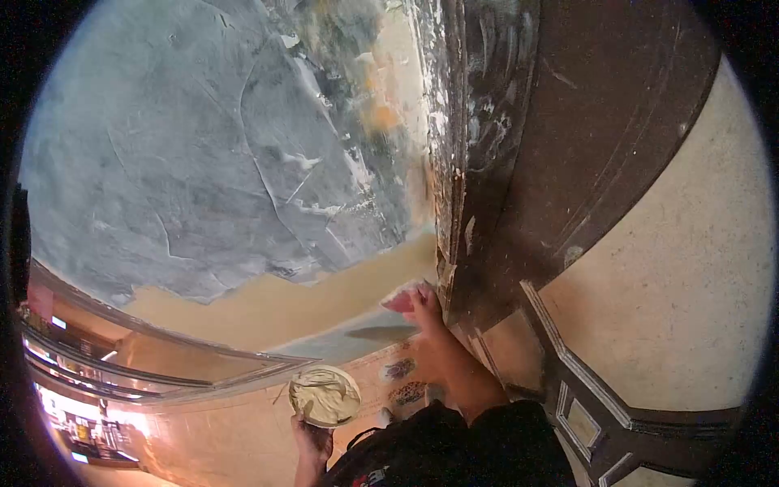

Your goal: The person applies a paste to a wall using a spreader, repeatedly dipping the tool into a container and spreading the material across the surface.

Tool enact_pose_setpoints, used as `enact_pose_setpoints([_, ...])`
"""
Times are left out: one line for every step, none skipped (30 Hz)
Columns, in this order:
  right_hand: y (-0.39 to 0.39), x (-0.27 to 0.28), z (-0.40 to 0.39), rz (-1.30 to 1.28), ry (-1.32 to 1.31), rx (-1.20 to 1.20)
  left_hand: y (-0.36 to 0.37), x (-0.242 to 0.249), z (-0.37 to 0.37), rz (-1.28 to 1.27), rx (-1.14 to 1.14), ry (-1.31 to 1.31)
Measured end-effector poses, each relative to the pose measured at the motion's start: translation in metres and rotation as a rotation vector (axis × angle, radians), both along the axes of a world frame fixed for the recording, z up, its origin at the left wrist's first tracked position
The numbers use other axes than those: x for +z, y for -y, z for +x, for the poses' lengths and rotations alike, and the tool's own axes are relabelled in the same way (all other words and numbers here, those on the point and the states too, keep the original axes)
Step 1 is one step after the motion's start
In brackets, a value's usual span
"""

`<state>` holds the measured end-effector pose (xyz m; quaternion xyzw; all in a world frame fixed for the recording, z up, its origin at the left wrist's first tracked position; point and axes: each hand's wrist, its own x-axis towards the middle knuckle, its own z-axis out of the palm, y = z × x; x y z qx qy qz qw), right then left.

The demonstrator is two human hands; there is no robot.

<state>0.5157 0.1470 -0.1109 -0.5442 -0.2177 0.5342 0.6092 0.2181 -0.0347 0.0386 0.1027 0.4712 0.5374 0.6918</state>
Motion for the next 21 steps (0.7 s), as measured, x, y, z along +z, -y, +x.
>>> enact_pose_setpoints([0.016,-0.012,0.002,-0.146,-0.057,0.01,-0.002,0.001,0.001,-0.043,0.026,-0.006])
enact_pose_setpoints([0.036,-0.026,0.002,-0.296,-0.113,0.021,-0.001,0.002,0.002,-0.043,0.023,-0.004])
enact_pose_setpoints([0.057,-0.03,0.0,-0.369,-0.101,0.034,-0.001,0.003,0.004,-0.034,0.019,-0.003])
enact_pose_setpoints([0.072,-0.032,-0.004,-0.439,-0.089,0.05,-0.003,0.003,0.005,-0.021,0.017,-0.003])
enact_pose_setpoints([0.078,-0.036,-0.009,-0.432,-0.086,0.052,-0.003,-0.001,0.004,-0.041,0.018,-0.028])
enact_pose_setpoints([0.084,-0.035,-0.016,-0.386,-0.119,0.029,-0.003,-0.002,0.004,-0.041,0.021,-0.028])
enact_pose_setpoints([0.087,-0.035,-0.021,-0.343,-0.151,0.005,-0.003,-0.003,0.005,-0.044,0.032,-0.026])
enact_pose_setpoints([0.082,-0.034,-0.021,-0.344,-0.149,0.004,-0.003,-0.005,0.006,-0.046,0.04,-0.022])
enact_pose_setpoints([0.069,-0.016,-0.02,-0.222,-0.142,0.0,-0.003,-0.007,0.005,-0.042,0.019,-0.003])
enact_pose_setpoints([0.055,0.005,-0.018,-0.101,-0.135,-0.003,-0.004,-0.006,0.006,-0.041,0.018,-0.002])
enact_pose_setpoints([0.038,0.022,-0.015,-0.102,-0.135,-0.003,-0.005,-0.005,0.007,-0.044,0.003,0.0])
enact_pose_setpoints([0.02,0.039,-0.011,-0.029,-0.077,-0.025,-0.005,-0.004,0.007,-0.048,-0.011,0.003])
enact_pose_setpoints([0.013,0.044,-0.009,0.043,-0.018,-0.046,-0.006,-0.004,0.007,-0.071,-0.011,-0.006])
enact_pose_setpoints([0.012,0.036,-0.007,0.039,-0.018,-0.045,-0.005,-0.002,0.008,-0.076,-0.01,-0.006])
enact_pose_setpoints([0.008,0.018,-0.005,-0.004,0.016,-0.041,-0.004,0.003,0.012,-0.065,-0.008,-0.01])
enact_pose_setpoints([0.004,0.004,-0.003,-0.038,0.05,-0.04,-0.007,0.005,0.013,-0.046,-0.008,-0.014])
enact_pose_setpoints([0.017,-0.009,-0.011,-0.021,0.234,-0.046,-0.006,0.002,0.012,-0.069,0.025,-0.021])
enact_pose_setpoints([0.026,-0.033,-0.02,-0.286,-0.034,-0.053,-0.006,0.0,0.009,-0.068,0.026,-0.023])
enact_pose_setpoints([0.04,-0.073,-0.03,-0.36,-0.153,-0.076,-0.005,-0.001,0.006,-0.078,0.019,-0.019])
enact_pose_setpoints([0.057,-0.071,-0.037,-0.33,-0.142,0.027,-0.003,-0.004,0.003,-0.086,0.012,-0.014])
enact_pose_setpoints([0.067,-0.07,-0.045,-0.339,-0.189,0.05,-0.001,-0.012,-0.001,-0.074,0.019,0.003])
